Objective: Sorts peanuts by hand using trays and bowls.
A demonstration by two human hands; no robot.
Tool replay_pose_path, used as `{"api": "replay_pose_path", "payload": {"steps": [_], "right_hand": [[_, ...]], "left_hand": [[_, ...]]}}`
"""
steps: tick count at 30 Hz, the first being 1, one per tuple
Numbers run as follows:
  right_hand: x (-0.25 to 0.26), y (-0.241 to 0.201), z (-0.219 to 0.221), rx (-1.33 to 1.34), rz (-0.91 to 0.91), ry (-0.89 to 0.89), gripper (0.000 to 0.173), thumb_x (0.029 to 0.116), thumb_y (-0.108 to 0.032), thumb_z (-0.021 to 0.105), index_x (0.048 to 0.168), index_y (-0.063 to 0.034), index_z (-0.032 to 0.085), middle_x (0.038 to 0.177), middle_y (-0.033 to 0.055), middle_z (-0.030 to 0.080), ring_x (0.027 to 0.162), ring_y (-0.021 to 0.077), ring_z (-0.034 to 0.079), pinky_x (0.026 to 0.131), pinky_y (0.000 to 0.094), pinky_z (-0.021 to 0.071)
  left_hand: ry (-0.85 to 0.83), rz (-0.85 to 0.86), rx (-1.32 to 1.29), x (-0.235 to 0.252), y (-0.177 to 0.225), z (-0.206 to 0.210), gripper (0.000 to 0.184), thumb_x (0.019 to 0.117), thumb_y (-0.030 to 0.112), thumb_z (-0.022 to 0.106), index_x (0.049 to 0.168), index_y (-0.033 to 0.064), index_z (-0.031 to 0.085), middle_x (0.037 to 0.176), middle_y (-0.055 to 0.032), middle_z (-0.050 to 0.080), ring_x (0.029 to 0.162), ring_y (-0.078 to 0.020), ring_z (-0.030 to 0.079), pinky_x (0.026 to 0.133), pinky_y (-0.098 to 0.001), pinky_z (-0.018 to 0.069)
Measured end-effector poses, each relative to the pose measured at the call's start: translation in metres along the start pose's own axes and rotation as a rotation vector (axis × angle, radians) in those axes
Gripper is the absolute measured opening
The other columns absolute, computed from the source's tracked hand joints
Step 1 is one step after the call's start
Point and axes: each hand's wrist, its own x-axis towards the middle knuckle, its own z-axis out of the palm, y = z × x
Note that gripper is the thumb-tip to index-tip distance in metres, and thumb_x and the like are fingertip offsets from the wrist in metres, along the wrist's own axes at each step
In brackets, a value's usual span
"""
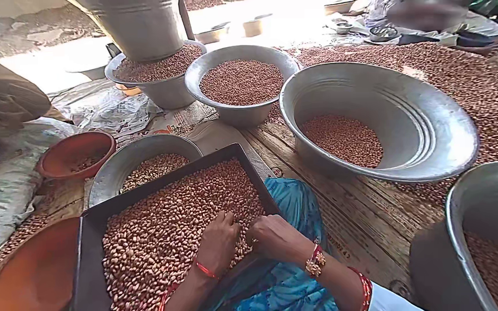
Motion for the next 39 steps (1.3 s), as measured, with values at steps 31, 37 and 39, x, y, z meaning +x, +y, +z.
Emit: {"api": "replay_pose_path", "payload": {"steps": [31,37,39], "right_hand": [[0.007,0.028,-0.016,0.840,-0.002,0.227,0.022,0.0981,-0.021,0.047,0.106,-0.0062,0.061,0.080,-0.0040,0.056,0.064,0.0021,0.051,0.061,0.0228,0.0441],[0.014,0.007,-0.002,0.174,0.135,0.195,0.023,0.1009,-0.017,0.059,0.111,-0.0014,0.073,0.103,0.0204,0.073,0.099,0.0385,0.070,0.084,0.0578,0.0529],[0.021,0.006,0.009,0.052,0.152,0.188,0.021,0.1012,-0.013,0.057,0.108,0.0003,0.072,0.103,0.0222,0.072,0.100,0.0408,0.070,0.082,0.0577,0.0534]], "left_hand": [[-0.047,-0.207,-0.640,0.011,-0.048,-0.015,0.024,0.0916,0.011,0.059,0.110,-0.0014,0.069,0.082,-0.0109,0.066,0.068,-0.0207,0.061,0.067,-0.0403,0.0512],[-0.503,-0.017,-0.866,-0.034,-0.072,-0.043,0.032,0.1009,0.016,0.049,0.122,0.0055,0.071,0.102,-0.0055,0.074,0.078,-0.0081,0.063,0.074,-0.0308,0.0521],[-0.674,0.078,-0.778,-0.043,-0.058,-0.042,0.034,0.1049,0.014,0.050,0.133,0.0054,0.067,0.112,-0.0157,0.074,0.099,-0.0244,0.072,0.093,-0.0472,0.0542]]}}
